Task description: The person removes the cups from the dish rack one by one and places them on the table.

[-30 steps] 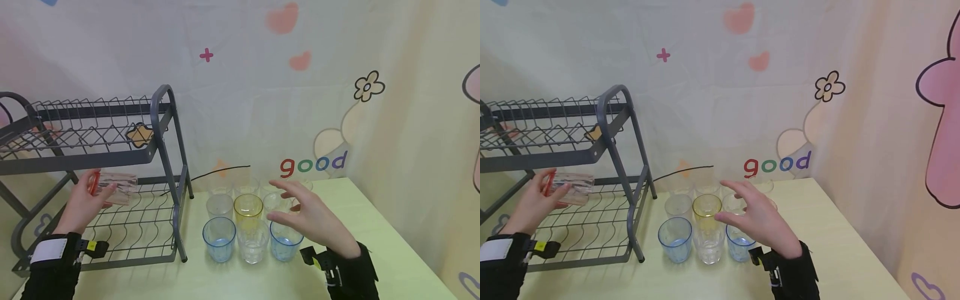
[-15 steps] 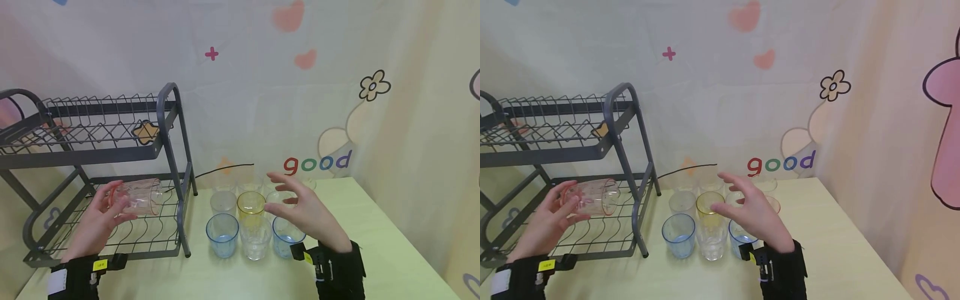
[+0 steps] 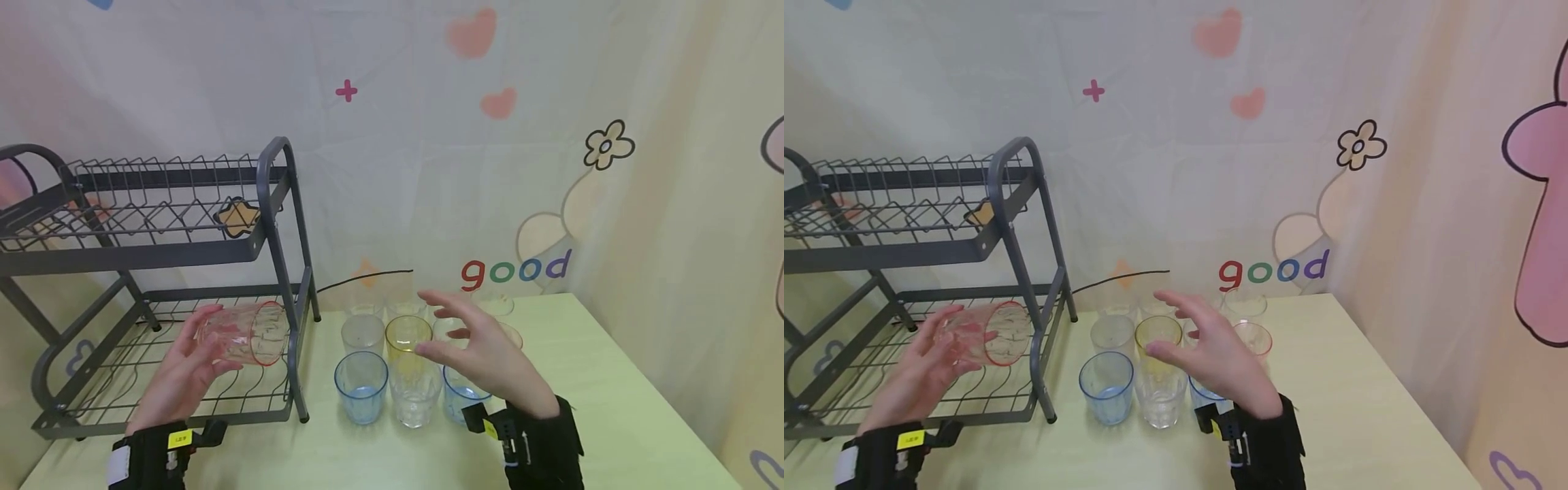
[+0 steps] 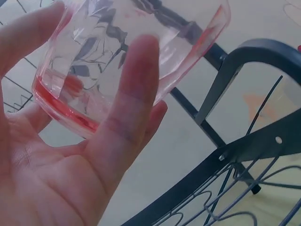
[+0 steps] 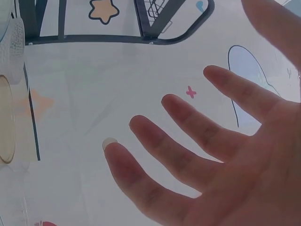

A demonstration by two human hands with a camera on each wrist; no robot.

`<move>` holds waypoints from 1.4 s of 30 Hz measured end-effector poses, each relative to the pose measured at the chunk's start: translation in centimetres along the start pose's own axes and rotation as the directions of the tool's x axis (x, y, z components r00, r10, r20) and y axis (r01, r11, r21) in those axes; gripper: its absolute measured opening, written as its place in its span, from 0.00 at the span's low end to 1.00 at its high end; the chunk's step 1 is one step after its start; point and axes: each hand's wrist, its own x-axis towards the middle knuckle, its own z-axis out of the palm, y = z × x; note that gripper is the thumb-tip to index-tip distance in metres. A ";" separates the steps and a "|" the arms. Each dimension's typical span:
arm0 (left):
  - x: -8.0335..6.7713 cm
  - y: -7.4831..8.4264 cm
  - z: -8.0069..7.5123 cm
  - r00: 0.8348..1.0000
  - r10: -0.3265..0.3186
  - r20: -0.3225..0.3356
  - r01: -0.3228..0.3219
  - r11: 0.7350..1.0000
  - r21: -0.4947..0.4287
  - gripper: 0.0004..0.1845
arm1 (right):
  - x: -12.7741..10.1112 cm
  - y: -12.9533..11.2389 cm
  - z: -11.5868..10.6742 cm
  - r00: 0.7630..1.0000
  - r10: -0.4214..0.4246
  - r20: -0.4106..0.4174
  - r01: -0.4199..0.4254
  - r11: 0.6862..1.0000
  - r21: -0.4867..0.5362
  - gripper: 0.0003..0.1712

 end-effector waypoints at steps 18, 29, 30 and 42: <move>1.5 -0.5 4.0 0.989 0.004 0.145 -0.005 1.000 0.007 0.26 | 0.0 -1.5 2.6 0.996 -0.090 0.028 0.090 0.996 -0.006 0.39; 2.7 -0.8 6.8 0.982 0.045 0.184 -0.033 0.997 -0.067 0.28 | 0.4 -2.2 3.4 0.991 -0.122 0.049 0.120 0.992 0.029 0.35; 2.9 -0.9 7.1 0.981 0.051 0.189 -0.037 0.996 -0.076 0.27 | 0.4 -2.3 3.5 0.992 -0.119 0.052 0.117 0.993 0.034 0.35; 4.9 -1.7 11.2 0.986 0.085 0.144 -0.065 0.987 -0.145 0.28 | 0.4 -2.8 4.0 0.996 -0.091 0.010 0.090 0.992 0.088 0.35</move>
